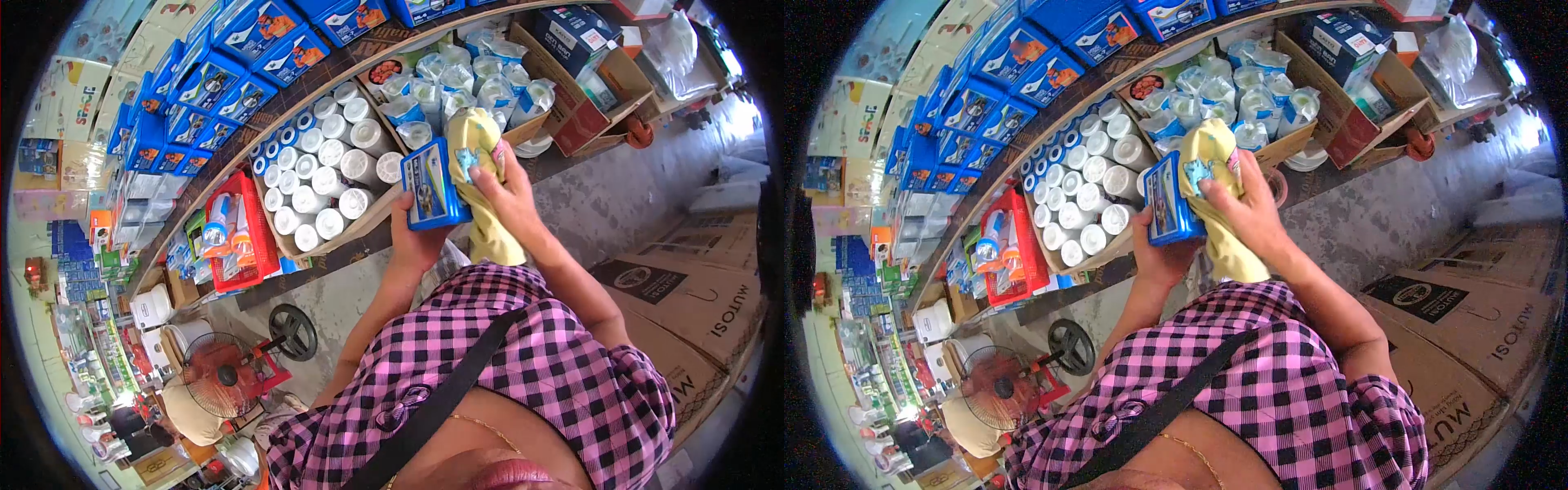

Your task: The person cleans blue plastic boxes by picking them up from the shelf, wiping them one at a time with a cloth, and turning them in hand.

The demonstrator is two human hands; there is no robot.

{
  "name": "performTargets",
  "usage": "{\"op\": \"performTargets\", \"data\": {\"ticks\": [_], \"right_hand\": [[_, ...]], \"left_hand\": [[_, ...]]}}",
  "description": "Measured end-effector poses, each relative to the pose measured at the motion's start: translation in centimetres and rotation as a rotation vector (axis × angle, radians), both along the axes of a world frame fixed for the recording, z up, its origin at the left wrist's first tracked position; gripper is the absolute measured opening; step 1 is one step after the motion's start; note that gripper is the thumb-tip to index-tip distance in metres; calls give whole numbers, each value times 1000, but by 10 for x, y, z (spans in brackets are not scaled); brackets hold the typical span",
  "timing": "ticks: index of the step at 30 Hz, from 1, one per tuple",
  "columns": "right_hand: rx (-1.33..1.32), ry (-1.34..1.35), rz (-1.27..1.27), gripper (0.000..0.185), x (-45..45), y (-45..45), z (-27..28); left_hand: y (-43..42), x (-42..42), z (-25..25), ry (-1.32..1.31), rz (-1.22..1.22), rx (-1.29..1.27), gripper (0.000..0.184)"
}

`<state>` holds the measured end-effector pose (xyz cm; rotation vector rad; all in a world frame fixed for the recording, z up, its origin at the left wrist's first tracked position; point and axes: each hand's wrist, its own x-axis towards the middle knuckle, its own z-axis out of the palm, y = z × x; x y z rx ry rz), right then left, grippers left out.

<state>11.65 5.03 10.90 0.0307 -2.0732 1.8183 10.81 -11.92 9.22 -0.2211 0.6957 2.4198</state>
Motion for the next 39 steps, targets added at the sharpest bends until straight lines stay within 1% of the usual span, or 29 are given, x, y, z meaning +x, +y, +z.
{"op": "performTargets", "data": {"ticks": [1,2,3,4,5,6,7,8,9,12,13,14,16,17,19,21,22,23,24,26,27,28,31,33,34,36,37,38,39], "right_hand": [[-327,-81,49,45,-2,3,8],[-485,-185,13,40,-6,10,10],[-607,-250,51,36,-11,18,10],[-729,-306,90,33,-17,28,9],[-838,-246,243,29,-22,39,4],[-1104,-149,470,32,-30,51,-29],[-1168,-176,282,35,-29,42,-50],[-1226,-202,93,38,-24,32,-49],[-939,-15,260,50,-12,33,-44],[-903,-113,273,51,-8,37,-66],[-693,-108,269,51,-5,38,-58],[-702,-113,263,51,0,38,-47],[-1114,-171,474,57,6,34,-22],[-969,-199,485,55,0,33,-8],[-998,-196,486,54,10,38,-52],[-1088,-202,520,54,10,33,-82],[-685,-175,350,55,21,32,-53],[-689,-146,344,54,23,29,-53],[-695,-116,340,53,24,27,-54],[-979,-43,431,50,18,22,-61],[-1398,-189,491,50,4,24,-87],[-1285,-199,384,50,6,28,-76],[-1154,-166,446,48,8,42,-67],[-711,-216,488,52,5,50,-52],[-711,-219,494,52,4,47,-59],[-809,-239,548,59,2,36,-76],[-745,-198,519,59,9,25,-49],[-744,-198,522,59,6,20,-52],[-836,-90,535,58,2,14,-62]], "left_hand": [[2,0,-6,18,1,-75,62],[2,4,-14,33,3,-153,61],[-1,6,-25,92,-21,-149,53],[3,8,-25,96,-29,-153,53],[12,10,-27,157,70,-226,50],[20,12,-28,217,169,-298,47],[25,10,-35,232,228,-284,44],[28,8,-37,240,219,-285,44],[30,7,-38,250,239,-329,44],[27,1,-57,340,265,-396,47],[22,3,-65,430,203,-471,50],[17,8,-66,512,138,-548,53],[18,20,-63,574,145,-545,59],[23,23,-57,645,157,-531,66],[31,29,-43,789,180,-496,81],[32,26,-20,882,192,-556,84],[31,23,-13,973,215,-614,87],[26,17,-14,1030,192,-629,73],[23,15,-12,1031,194,-630,73],[19,12,1,981,119,-987,56],[16,6,-36,843,265,-790,54],[16,5,-35,847,271,-787,54],[7,6,-33,760,285,-723,51],[-10,4,-37,1022,129,-932,53],[-9,4,-28,1018,133,-935,53],[-3,5,-4,1272,215,-993,54],[0,7,-10,1169,233,-919,50],[0,4,-13,1169,235,-920,50],[2,-2,-17,922,213,-893,48]]}}
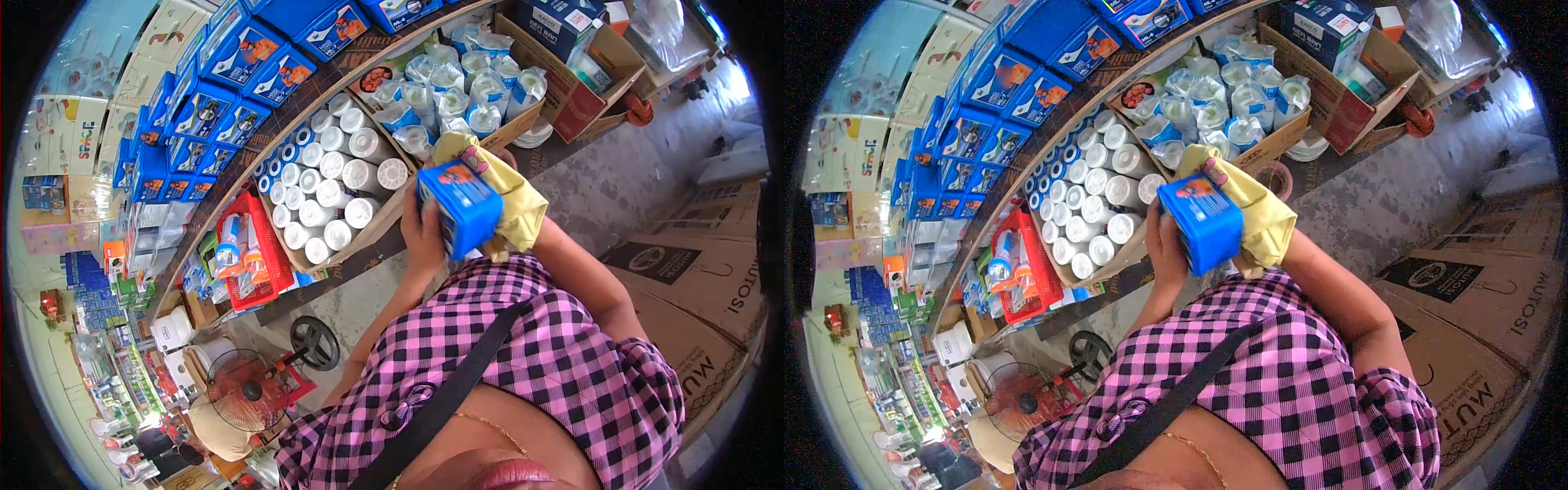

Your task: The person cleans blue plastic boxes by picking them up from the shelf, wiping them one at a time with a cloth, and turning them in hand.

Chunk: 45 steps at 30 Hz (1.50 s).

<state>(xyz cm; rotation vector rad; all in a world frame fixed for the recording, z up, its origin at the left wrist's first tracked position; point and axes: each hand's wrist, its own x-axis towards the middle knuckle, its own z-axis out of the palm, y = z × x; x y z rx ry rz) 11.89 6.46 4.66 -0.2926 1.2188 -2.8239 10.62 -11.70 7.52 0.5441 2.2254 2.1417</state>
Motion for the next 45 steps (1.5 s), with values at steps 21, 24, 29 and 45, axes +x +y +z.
{"op": "performTargets", "data": {"ticks": [21,24,29,45], "right_hand": [[131,-249,-100,82,4,10,25],[368,-159,-19,79,-4,11,42],[694,-203,-215,49,-36,-14,62],[435,-159,-137,39,-103,-88,102]], "left_hand": [[19,-9,-34,-955,-49,583,69],[18,7,-16,-776,-76,565,67],[11,-1,4,-1058,78,702,74],[-53,-31,47,-926,79,910,70]]}}
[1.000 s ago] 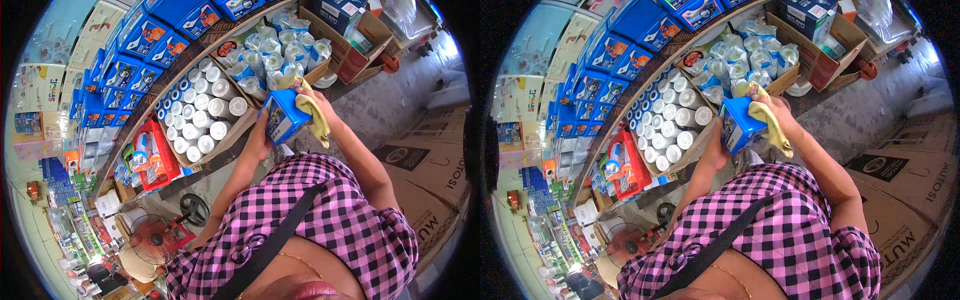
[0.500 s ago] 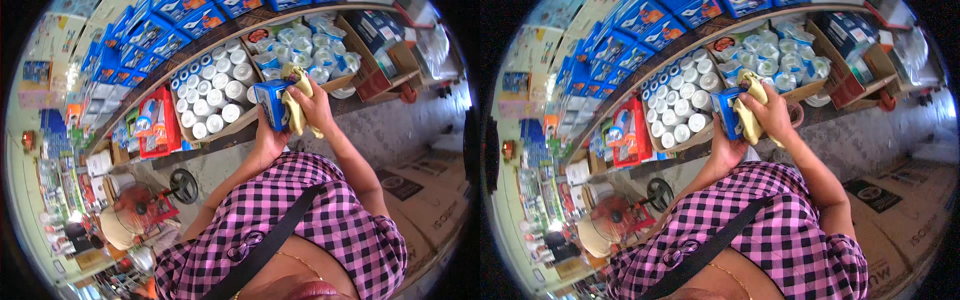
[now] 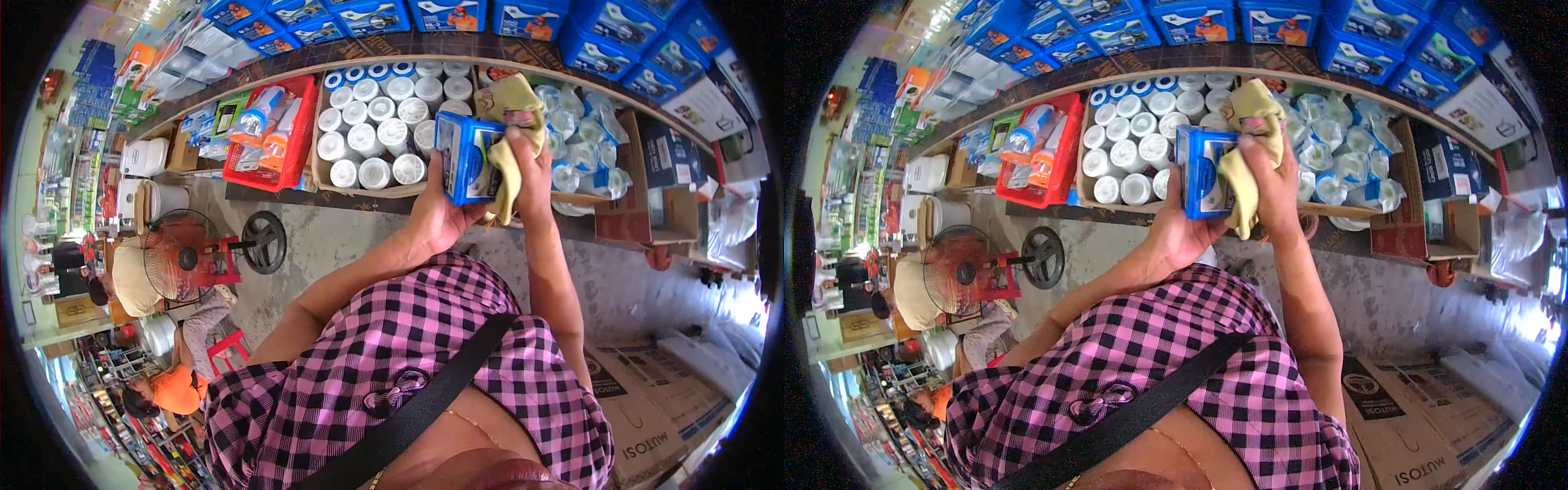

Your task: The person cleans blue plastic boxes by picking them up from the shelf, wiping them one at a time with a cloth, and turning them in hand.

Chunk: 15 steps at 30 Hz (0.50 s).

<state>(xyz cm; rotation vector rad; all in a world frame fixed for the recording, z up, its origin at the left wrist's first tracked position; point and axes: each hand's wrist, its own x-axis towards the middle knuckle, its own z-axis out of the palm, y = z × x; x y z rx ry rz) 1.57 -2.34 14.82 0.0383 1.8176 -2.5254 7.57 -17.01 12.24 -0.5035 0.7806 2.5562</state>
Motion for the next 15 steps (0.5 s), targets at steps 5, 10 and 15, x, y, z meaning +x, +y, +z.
{"op": "performTargets", "data": {"ticks": [5,10,15], "right_hand": [[-263,-269,222,57,10,-13,-15],[-172,-115,168,67,-10,-47,-19],[-273,-155,108,57,-30,-90,15]], "left_hand": [[-45,-31,-5,277,254,-366,52],[-103,-47,34,640,250,-708,50],[-136,-48,58,752,291,-765,75]]}}
